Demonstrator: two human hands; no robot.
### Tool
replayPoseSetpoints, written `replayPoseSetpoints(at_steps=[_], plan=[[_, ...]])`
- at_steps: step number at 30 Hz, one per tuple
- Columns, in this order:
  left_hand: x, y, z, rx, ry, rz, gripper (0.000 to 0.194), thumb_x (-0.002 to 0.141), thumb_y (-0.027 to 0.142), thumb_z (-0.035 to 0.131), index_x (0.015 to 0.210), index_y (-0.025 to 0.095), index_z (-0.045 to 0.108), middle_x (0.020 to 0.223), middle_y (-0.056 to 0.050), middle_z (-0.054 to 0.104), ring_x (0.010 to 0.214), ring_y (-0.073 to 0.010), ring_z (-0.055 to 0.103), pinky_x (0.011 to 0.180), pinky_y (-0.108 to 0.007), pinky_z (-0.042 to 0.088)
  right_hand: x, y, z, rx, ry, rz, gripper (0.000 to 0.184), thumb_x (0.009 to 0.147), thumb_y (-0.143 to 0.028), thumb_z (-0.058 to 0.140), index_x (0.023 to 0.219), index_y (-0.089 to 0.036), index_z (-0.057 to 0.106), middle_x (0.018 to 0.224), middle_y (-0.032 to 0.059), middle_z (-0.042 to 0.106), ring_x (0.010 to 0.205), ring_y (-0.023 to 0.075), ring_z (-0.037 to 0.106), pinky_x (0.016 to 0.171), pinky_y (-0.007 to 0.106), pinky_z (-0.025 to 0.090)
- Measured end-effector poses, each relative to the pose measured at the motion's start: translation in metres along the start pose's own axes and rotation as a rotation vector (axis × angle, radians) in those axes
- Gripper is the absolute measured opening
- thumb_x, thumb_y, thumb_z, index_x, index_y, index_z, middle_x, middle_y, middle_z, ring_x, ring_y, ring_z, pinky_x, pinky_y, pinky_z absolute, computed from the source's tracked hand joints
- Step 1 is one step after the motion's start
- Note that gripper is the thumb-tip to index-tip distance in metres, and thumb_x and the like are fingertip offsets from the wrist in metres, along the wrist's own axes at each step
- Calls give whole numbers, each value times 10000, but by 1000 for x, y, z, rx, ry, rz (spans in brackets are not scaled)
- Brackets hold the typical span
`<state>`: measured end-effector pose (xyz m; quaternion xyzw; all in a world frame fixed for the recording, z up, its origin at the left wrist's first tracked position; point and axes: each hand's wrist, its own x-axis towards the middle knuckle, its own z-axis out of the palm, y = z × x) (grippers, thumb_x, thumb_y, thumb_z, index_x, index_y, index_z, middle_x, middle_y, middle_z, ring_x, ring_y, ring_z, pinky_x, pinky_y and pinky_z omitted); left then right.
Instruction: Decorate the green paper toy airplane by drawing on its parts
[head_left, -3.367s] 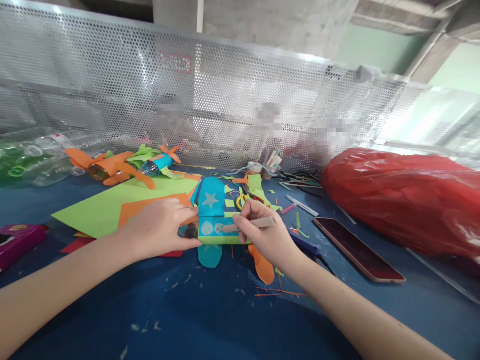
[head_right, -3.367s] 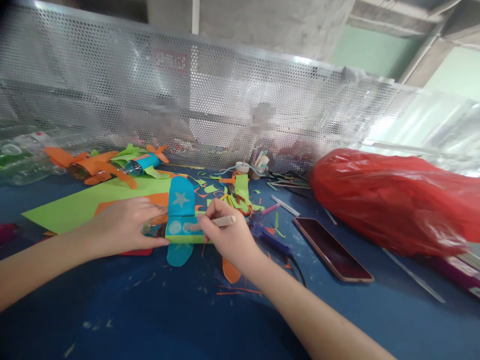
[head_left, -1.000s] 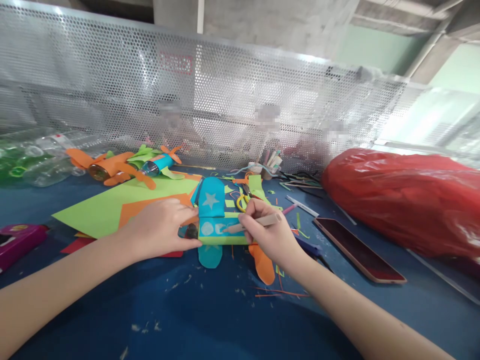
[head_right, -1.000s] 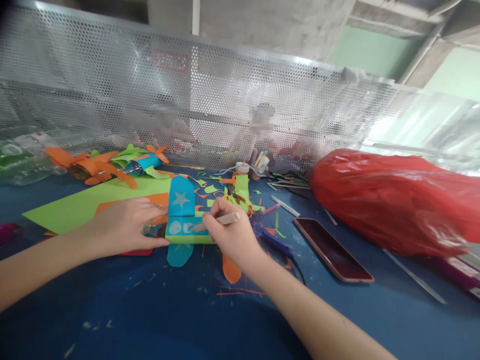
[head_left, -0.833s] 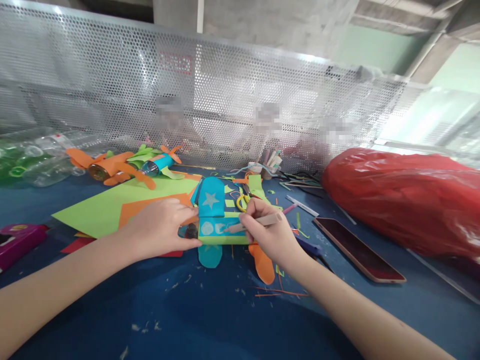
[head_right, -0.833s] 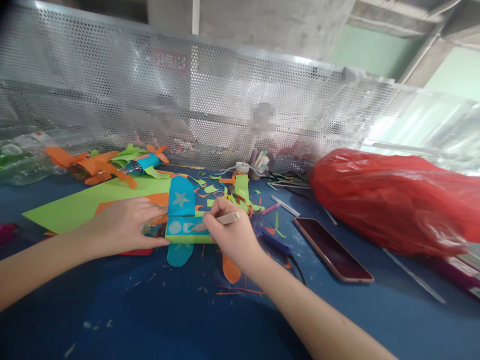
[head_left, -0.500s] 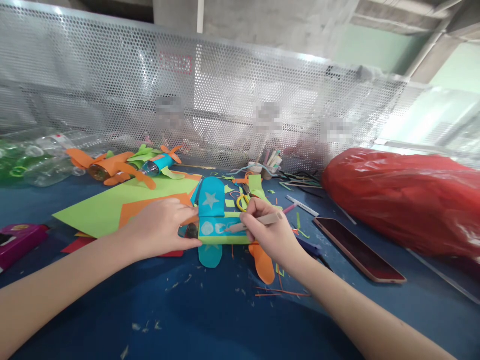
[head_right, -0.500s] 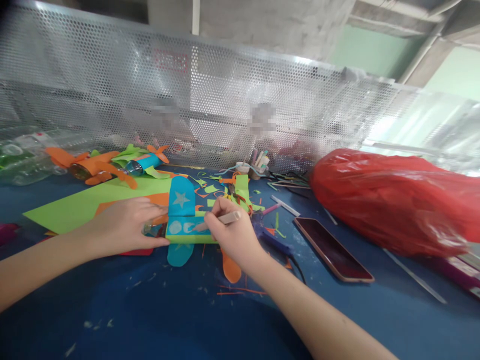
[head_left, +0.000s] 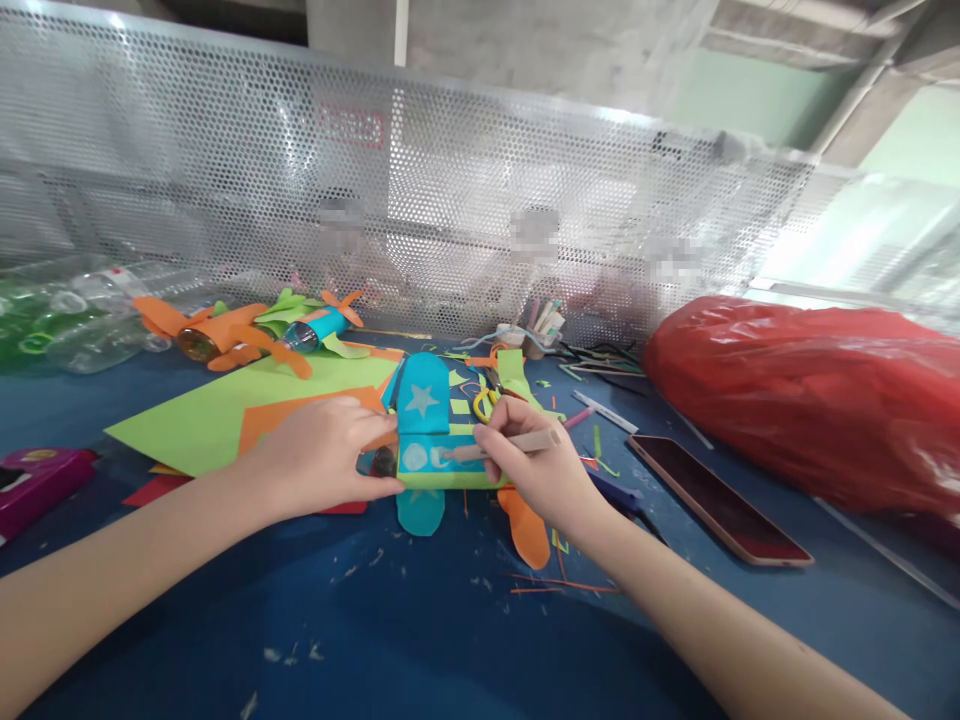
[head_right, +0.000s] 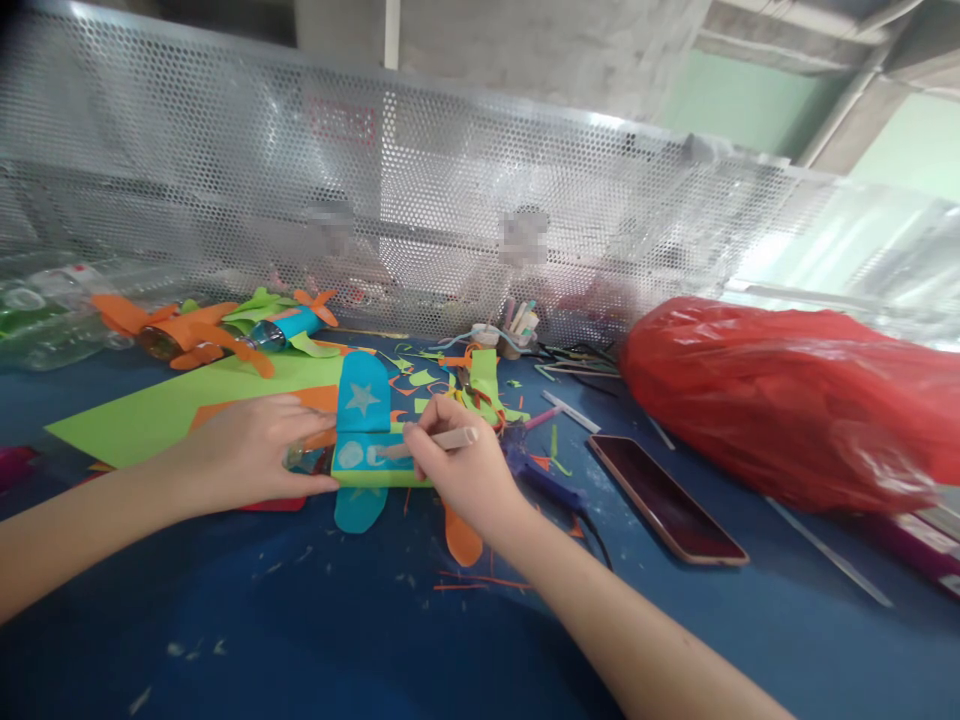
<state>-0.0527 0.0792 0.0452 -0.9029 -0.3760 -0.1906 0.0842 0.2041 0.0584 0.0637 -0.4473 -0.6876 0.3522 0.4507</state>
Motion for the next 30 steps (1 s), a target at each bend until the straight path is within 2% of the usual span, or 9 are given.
replayPoseSetpoints(at_steps=[10,30], plan=[[-1,0,0,3,7,-13,346,910,517,711,1070,213,754,914,-75,771,862,-303,699,716,-392,528,0,0,1,-5,-4,9,244,811,-346,642,676,-253,462,479,-65,554,446,116,499,492,247,378],[0,-1,0,-6,-14,-8,317,883,501,751,1029,219,747,971,-87,788,884,-310,707,731,-404,540,0,1,0,-2,-20,18,247,819,-335,645,668,-251,469,484,-66,555,458,114,503,519,258,401]])
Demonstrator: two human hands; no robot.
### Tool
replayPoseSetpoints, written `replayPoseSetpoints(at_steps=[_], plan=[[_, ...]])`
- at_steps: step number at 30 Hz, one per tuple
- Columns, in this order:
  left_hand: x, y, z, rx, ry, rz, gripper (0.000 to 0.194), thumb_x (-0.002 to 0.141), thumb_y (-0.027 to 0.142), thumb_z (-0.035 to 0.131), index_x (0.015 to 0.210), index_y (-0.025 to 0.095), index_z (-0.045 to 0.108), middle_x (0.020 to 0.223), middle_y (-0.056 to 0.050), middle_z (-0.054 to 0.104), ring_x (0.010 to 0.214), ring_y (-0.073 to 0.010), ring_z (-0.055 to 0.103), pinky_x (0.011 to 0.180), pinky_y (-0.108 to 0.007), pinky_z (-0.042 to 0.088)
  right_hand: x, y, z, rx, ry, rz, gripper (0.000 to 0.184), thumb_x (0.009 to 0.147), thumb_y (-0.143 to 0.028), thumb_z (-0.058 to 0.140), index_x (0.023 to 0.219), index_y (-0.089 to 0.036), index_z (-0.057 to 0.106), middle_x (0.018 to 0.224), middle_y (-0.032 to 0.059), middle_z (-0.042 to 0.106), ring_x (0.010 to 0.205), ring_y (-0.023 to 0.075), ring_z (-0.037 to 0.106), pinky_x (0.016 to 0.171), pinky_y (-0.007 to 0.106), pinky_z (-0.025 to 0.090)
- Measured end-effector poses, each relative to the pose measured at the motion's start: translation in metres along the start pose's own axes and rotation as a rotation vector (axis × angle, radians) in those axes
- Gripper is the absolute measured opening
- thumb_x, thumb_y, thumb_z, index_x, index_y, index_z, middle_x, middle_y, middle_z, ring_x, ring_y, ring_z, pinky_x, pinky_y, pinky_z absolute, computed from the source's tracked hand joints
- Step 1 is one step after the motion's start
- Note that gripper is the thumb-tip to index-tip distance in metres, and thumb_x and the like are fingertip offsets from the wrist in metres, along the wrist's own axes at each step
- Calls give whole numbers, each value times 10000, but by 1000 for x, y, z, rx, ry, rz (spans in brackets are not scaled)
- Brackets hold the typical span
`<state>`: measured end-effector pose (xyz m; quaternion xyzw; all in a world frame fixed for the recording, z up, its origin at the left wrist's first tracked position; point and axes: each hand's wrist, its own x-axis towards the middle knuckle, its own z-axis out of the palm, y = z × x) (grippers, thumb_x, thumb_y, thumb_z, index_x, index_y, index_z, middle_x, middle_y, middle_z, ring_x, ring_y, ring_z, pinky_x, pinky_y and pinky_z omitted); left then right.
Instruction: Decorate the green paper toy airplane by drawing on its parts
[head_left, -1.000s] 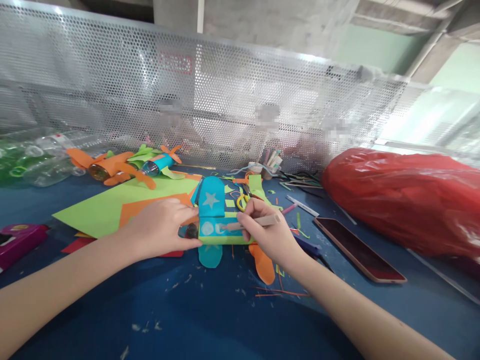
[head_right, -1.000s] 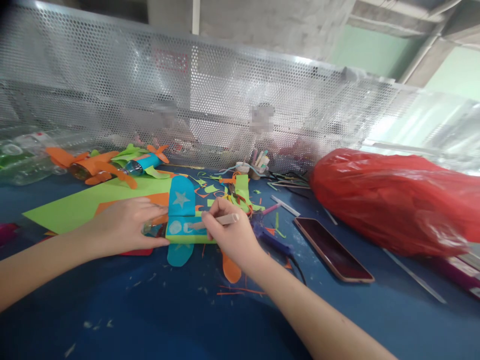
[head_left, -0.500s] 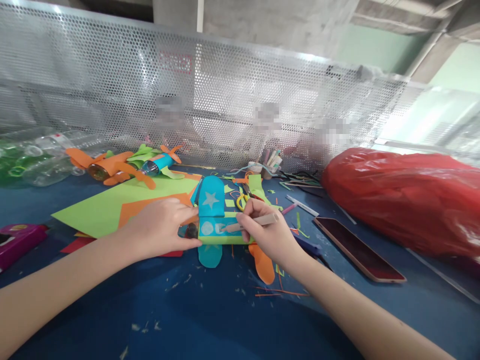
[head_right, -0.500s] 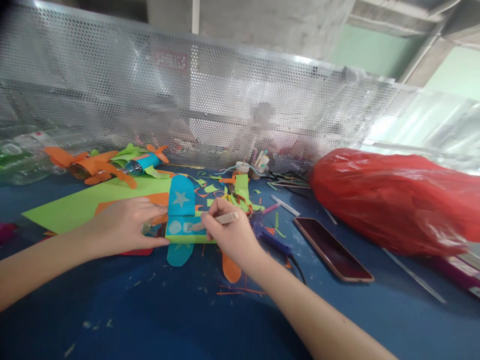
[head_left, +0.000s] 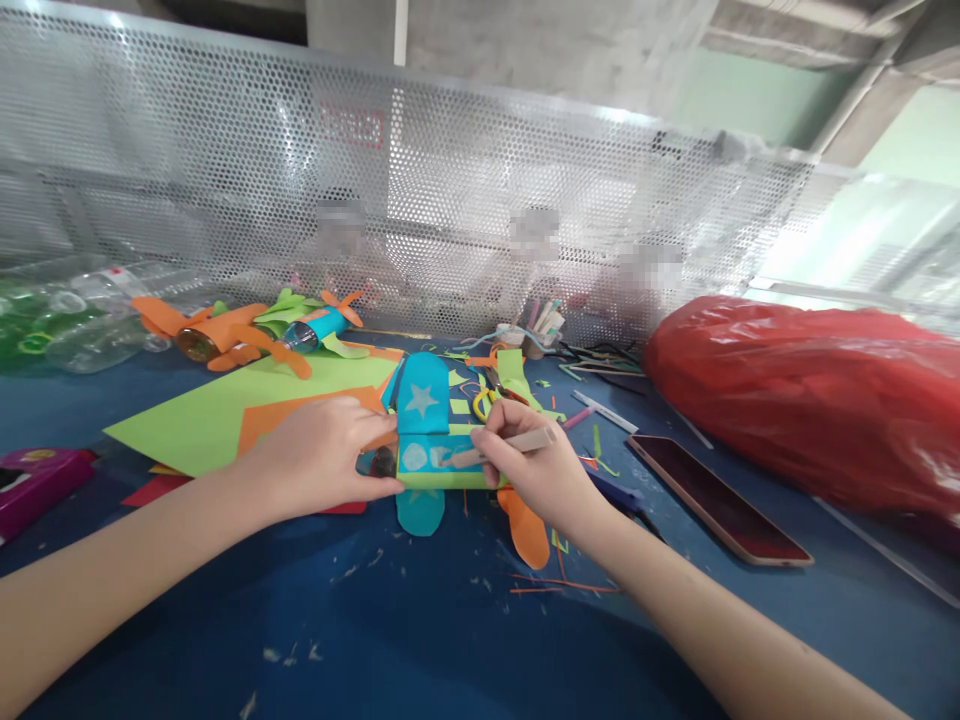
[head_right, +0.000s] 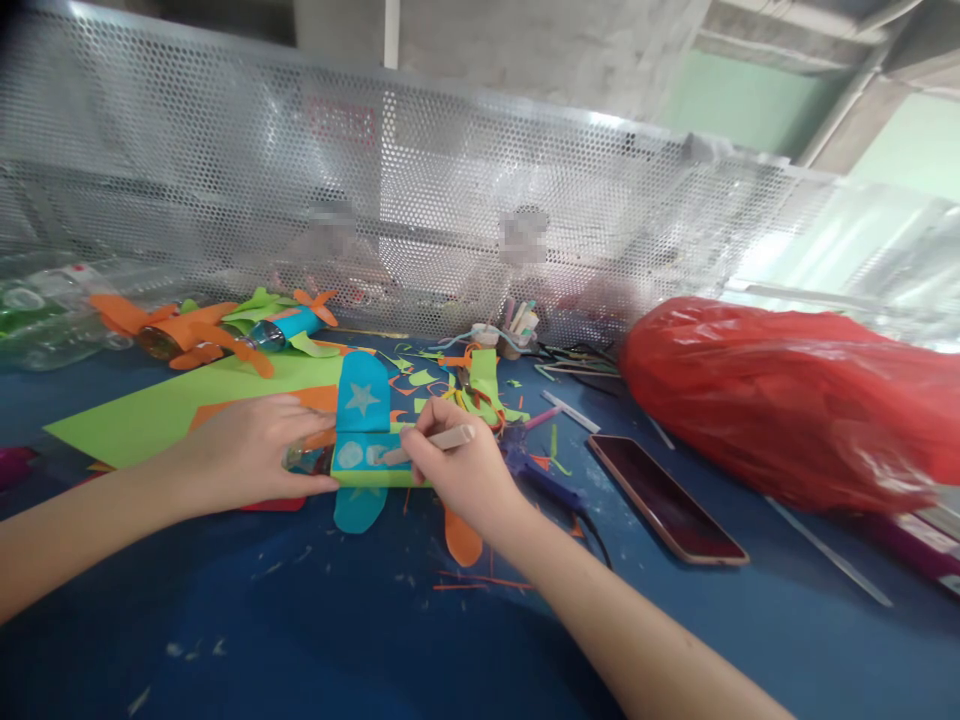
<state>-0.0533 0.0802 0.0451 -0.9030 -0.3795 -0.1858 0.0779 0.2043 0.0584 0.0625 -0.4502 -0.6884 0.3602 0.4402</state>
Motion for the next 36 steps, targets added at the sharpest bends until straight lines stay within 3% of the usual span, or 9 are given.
replayPoseSetpoints(at_steps=[36], plan=[[-2,-3,5,24,33,21,364,908,517,731,1070,192,749,974,-95,788,895,-310,713,753,-415,550,1,-3,1,11,25,2,222,777,-342,625,644,-256,469,452,-70,556,423,102,489,476,240,373]])
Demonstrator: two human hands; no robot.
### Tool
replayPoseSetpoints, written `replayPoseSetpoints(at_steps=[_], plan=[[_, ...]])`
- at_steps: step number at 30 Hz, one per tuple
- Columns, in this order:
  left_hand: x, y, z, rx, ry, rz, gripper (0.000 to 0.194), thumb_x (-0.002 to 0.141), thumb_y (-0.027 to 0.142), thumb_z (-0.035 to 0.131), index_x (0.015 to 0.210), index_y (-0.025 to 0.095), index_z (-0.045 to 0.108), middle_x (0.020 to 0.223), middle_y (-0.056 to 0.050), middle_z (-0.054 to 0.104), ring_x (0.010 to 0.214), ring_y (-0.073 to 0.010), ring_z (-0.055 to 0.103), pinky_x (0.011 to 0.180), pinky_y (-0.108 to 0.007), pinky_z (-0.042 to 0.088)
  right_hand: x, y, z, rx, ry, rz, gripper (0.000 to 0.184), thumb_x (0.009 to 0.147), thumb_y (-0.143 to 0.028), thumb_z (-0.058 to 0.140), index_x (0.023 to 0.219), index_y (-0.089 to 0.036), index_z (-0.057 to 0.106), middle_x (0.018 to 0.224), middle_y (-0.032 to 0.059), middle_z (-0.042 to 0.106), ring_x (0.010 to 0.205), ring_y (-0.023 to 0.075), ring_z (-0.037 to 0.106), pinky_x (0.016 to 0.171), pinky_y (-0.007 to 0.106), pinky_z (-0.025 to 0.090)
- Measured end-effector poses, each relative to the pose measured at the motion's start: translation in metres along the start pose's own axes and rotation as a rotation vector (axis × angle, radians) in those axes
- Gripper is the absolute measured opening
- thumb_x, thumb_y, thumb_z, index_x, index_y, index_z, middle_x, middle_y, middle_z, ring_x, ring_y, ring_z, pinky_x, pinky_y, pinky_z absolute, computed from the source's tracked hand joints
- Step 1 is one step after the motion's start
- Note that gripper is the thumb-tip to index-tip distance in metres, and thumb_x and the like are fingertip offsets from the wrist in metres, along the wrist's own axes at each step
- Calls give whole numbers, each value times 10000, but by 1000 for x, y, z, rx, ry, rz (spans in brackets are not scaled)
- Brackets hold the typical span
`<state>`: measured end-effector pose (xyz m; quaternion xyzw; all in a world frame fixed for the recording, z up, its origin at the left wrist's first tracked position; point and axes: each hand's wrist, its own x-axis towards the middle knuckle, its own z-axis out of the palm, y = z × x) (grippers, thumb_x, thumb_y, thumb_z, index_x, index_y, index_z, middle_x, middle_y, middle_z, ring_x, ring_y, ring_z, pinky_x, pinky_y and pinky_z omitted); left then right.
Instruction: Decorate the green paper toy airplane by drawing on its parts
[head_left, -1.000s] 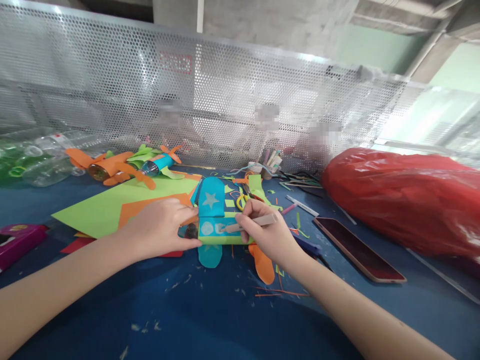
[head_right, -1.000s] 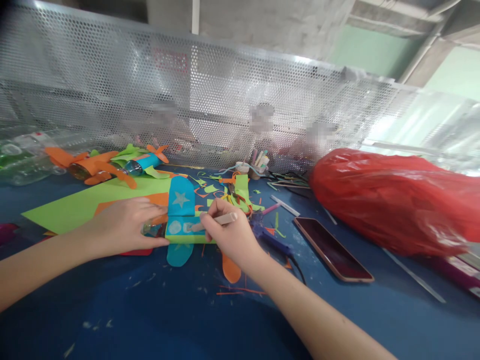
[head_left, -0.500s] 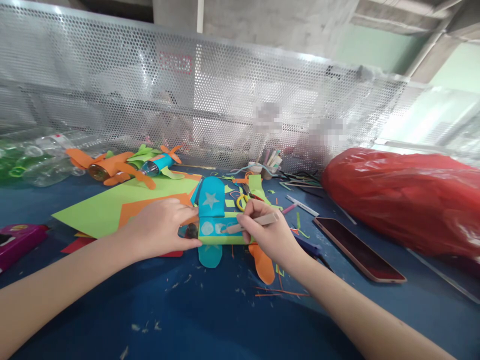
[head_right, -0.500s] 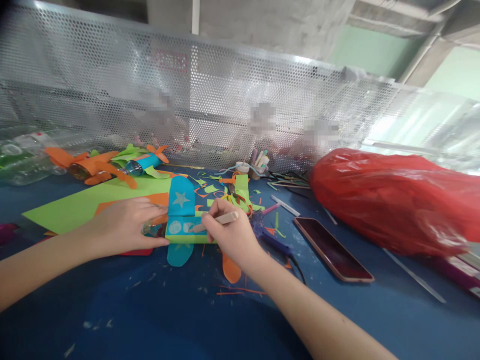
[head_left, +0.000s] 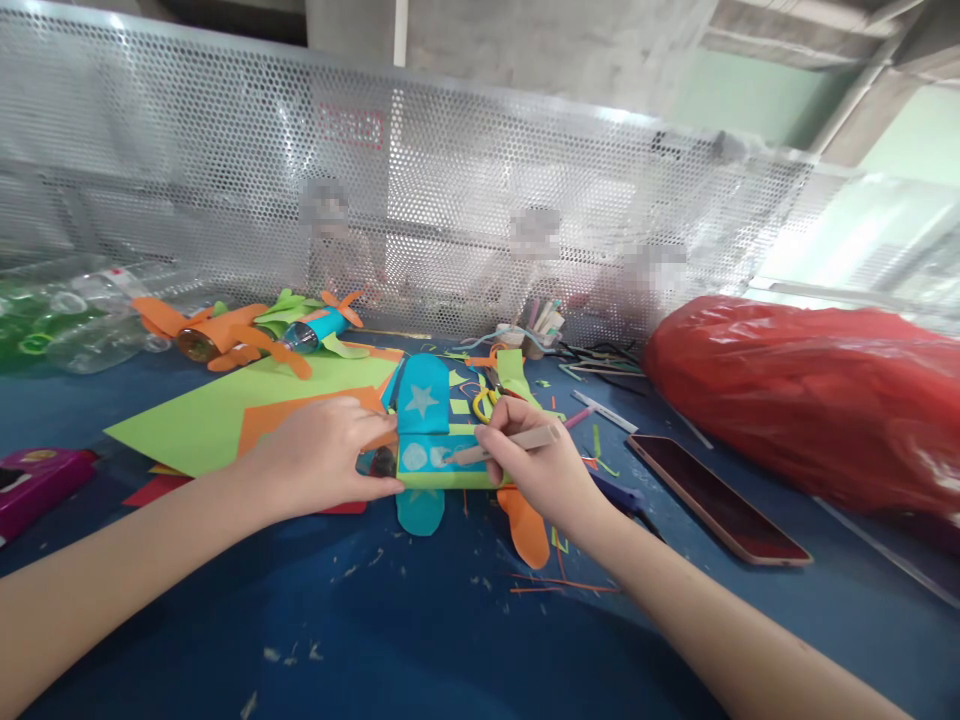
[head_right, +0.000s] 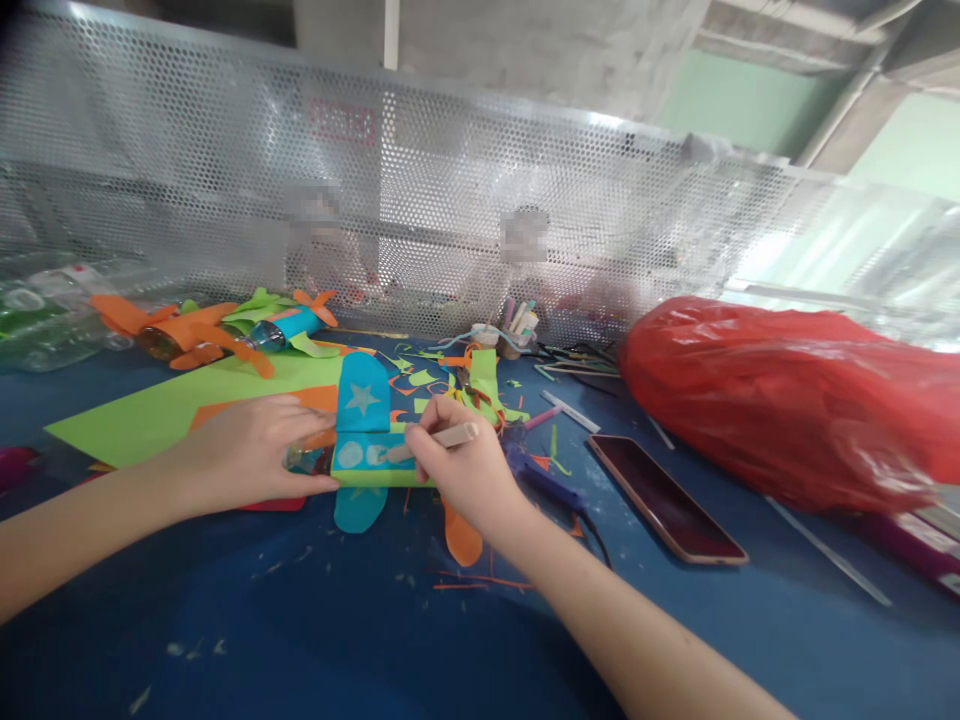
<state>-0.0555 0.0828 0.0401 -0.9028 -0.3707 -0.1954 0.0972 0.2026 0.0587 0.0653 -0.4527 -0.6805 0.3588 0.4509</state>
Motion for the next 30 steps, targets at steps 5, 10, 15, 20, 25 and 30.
replayPoseSetpoints(at_steps=[5,10,15,20,25,30], plan=[[0,2,-3,-4,1,-13,357,888,491,757,1091,198,746,990,-82,794,912,-315,719,770,-406,547,-1,2,0,17,-16,4,234,783,-336,638,649,-258,464,459,-76,544,427,104,481,480,246,379],[1,4,-4,24,-9,-19,307,879,487,759,1010,209,754,965,-76,796,873,-298,717,725,-389,547,-1,2,0,41,-35,7,235,785,-346,651,670,-258,467,476,-78,543,443,110,510,498,249,396],[1,4,-3,-2,-4,-8,307,905,493,724,1059,230,757,976,-56,791,881,-275,713,740,-372,544,-1,0,1,45,-42,18,234,777,-350,647,674,-260,457,467,-83,530,441,115,528,486,244,389],[1,4,-5,-13,-16,-25,339,937,513,680,1071,210,752,969,-68,782,895,-278,697,755,-372,533,-1,-1,0,31,-4,11,232,776,-338,641,651,-256,464,452,-76,537,427,105,490,481,241,386],[1,6,-7,-40,-34,-19,300,929,475,691,1080,223,753,968,-65,784,887,-290,703,743,-382,534,-1,-1,-2,29,40,-17,249,800,-353,642,646,-254,473,459,-65,555,447,113,499,492,249,392],[2,6,-7,-16,-40,-38,297,917,472,709,1055,213,750,975,-70,786,905,-296,702,754,-385,539,-2,0,0,53,48,-33,259,811,-354,648,656,-256,465,474,-69,551,464,114,509,504,252,402]])
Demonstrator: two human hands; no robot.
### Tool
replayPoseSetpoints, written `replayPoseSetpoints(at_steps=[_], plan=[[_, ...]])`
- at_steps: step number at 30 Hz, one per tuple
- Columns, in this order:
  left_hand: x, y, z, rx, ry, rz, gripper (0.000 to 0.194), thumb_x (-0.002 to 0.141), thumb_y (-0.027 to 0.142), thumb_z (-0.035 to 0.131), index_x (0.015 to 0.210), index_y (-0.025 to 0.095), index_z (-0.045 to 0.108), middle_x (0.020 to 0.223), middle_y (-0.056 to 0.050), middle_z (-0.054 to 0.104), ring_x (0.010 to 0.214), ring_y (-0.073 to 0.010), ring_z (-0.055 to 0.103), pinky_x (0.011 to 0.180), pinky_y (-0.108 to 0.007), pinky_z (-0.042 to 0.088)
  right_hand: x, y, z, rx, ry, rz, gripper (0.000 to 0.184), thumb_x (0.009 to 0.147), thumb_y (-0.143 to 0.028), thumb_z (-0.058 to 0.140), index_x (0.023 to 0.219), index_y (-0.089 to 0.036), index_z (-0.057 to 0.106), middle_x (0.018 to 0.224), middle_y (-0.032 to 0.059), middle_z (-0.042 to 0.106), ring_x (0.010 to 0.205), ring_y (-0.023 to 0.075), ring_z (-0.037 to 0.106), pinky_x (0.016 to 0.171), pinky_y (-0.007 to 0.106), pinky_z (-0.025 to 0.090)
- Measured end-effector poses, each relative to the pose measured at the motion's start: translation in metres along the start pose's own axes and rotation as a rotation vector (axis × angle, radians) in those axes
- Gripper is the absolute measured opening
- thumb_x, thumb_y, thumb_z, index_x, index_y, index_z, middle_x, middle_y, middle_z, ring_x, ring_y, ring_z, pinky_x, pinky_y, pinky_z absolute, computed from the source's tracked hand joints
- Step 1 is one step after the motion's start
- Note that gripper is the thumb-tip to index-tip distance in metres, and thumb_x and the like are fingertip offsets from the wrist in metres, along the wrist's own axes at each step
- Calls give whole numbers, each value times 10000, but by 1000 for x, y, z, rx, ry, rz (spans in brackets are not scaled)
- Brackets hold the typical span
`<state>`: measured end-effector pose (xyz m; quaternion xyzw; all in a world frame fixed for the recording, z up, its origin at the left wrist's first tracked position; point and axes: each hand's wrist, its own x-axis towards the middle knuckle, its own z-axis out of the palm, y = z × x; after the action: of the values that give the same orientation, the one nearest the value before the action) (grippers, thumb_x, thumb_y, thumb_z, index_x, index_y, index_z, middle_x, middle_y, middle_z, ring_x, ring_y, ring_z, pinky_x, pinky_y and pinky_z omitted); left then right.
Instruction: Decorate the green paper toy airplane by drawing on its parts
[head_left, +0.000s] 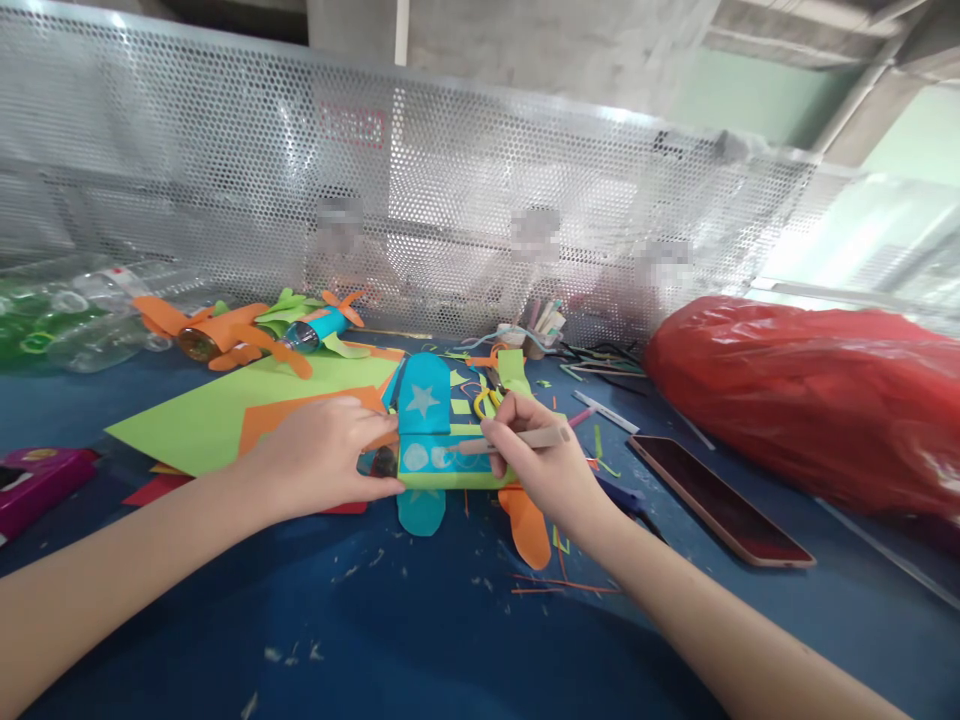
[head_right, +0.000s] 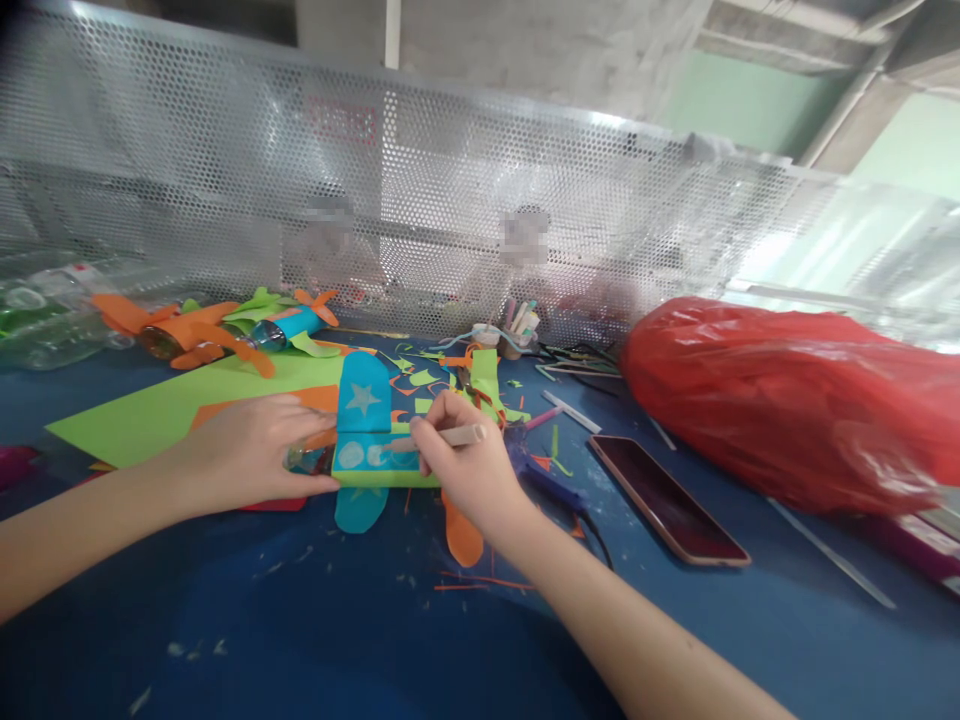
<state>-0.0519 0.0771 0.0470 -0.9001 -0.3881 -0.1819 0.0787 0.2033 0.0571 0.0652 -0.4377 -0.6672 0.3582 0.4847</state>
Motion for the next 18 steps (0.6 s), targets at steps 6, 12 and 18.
replayPoseSetpoints(at_steps=[6,12,18], plan=[[1,1,-1,-6,-5,10,310,902,462,735,1056,194,751,976,-86,784,907,-304,707,759,-397,542,1,0,0,-24,-21,31,246,793,-352,645,649,-253,473,462,-70,545,437,102,475,481,239,379],[0,-1,2,9,-3,2,334,904,479,723,1064,188,755,982,-99,784,911,-314,705,761,-405,541,2,0,0,-44,-34,28,239,789,-345,634,646,-252,467,455,-70,538,428,100,469,475,236,368],[0,0,1,20,12,16,302,904,470,721,1040,202,754,962,-88,787,886,-308,708,735,-402,547,2,0,0,-51,-36,26,239,788,-348,636,644,-251,472,456,-67,544,426,99,469,470,232,366]])
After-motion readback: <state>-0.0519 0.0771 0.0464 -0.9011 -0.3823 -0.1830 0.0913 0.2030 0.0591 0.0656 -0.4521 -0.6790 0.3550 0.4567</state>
